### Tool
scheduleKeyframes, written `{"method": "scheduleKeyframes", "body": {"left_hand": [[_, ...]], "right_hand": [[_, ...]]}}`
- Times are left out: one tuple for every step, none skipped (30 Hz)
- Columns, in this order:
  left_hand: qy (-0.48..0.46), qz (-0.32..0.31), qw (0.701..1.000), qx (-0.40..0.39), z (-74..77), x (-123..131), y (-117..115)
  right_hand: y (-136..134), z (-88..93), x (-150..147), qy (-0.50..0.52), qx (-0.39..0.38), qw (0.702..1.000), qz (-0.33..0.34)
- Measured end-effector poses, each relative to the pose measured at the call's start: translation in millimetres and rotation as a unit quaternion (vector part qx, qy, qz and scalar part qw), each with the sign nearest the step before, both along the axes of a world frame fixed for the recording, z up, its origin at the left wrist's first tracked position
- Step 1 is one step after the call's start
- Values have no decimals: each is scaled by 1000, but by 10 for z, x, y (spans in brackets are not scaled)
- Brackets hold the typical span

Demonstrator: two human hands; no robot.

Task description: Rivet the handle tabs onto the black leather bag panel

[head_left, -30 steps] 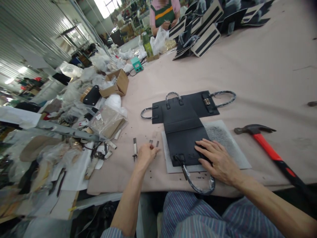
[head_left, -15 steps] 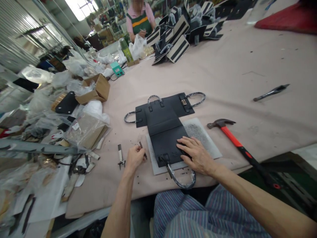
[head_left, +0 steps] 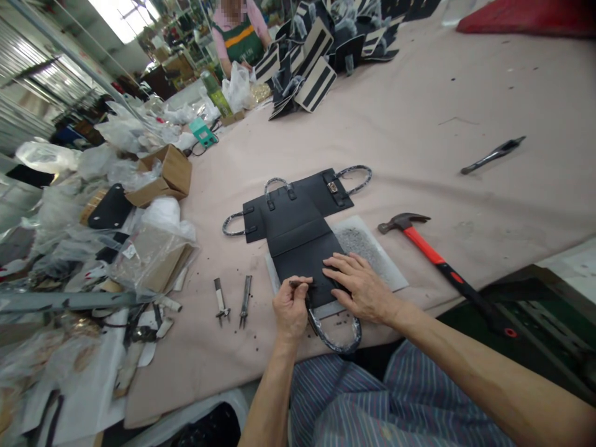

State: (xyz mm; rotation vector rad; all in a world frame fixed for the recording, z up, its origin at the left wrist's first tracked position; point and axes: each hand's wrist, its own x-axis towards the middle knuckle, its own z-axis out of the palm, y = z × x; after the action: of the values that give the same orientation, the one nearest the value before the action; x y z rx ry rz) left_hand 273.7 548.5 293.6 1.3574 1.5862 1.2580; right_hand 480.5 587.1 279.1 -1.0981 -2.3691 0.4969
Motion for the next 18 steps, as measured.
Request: {"method": "scheduleKeyframes", "body": {"left_hand": [[1,4,1000,6,-28,-8,-11],[-1,5,1000,9,-52,-12,-19],[-3,4,1000,11,-71,-11,-26],[-5,1,1000,13,-86,-7,-31],[-5,-2,1000,14,-98,0,-34],[-4,-4,1000,15,-108,8,-35],[-2,-3,1000,16,-116,16,-36],[0,-2,1000,17,-123,23,-35],[1,0,1000,18,-128,28,-35],[3,0,1000,19,-133,32,-34],[5,0,1000,20,-135,35,-32],[8,-1,1000,20,-135,37,-31],[11,-3,1000,20,-133,39,-28],[15,-4,1000,21,-128,41,-26],[19,-5,1000,22,-121,43,-23],[22,-6,999,24,-113,45,-20],[26,-8,999,26,-106,47,-16],[31,-10,999,29,-100,49,-13]], "right_hand": [[1,-2,1,1,1,1000,0],[2,-5,3,2,2,1000,0],[4,-8,4,2,2,1000,1],[5,-11,6,0,2,1000,2],[6,-13,7,-2,1,1000,3],[7,-15,8,-4,1,1000,3],[7,-16,9,-5,0,1000,3],[7,-15,10,-6,0,1000,3],[7,-14,11,-7,-1,1000,3],[6,-11,11,-7,-2,1000,3],[6,-7,10,-6,-3,1000,3],[5,-2,10,-6,-4,1000,3],[5,3,9,-5,-5,1000,3],[5,8,9,-5,-6,1000,1],[5,12,8,-4,-7,1000,1],[5,15,8,-4,-8,1000,1],[6,18,9,-3,-9,1000,1],[6,19,11,-1,-9,1000,0]]}}
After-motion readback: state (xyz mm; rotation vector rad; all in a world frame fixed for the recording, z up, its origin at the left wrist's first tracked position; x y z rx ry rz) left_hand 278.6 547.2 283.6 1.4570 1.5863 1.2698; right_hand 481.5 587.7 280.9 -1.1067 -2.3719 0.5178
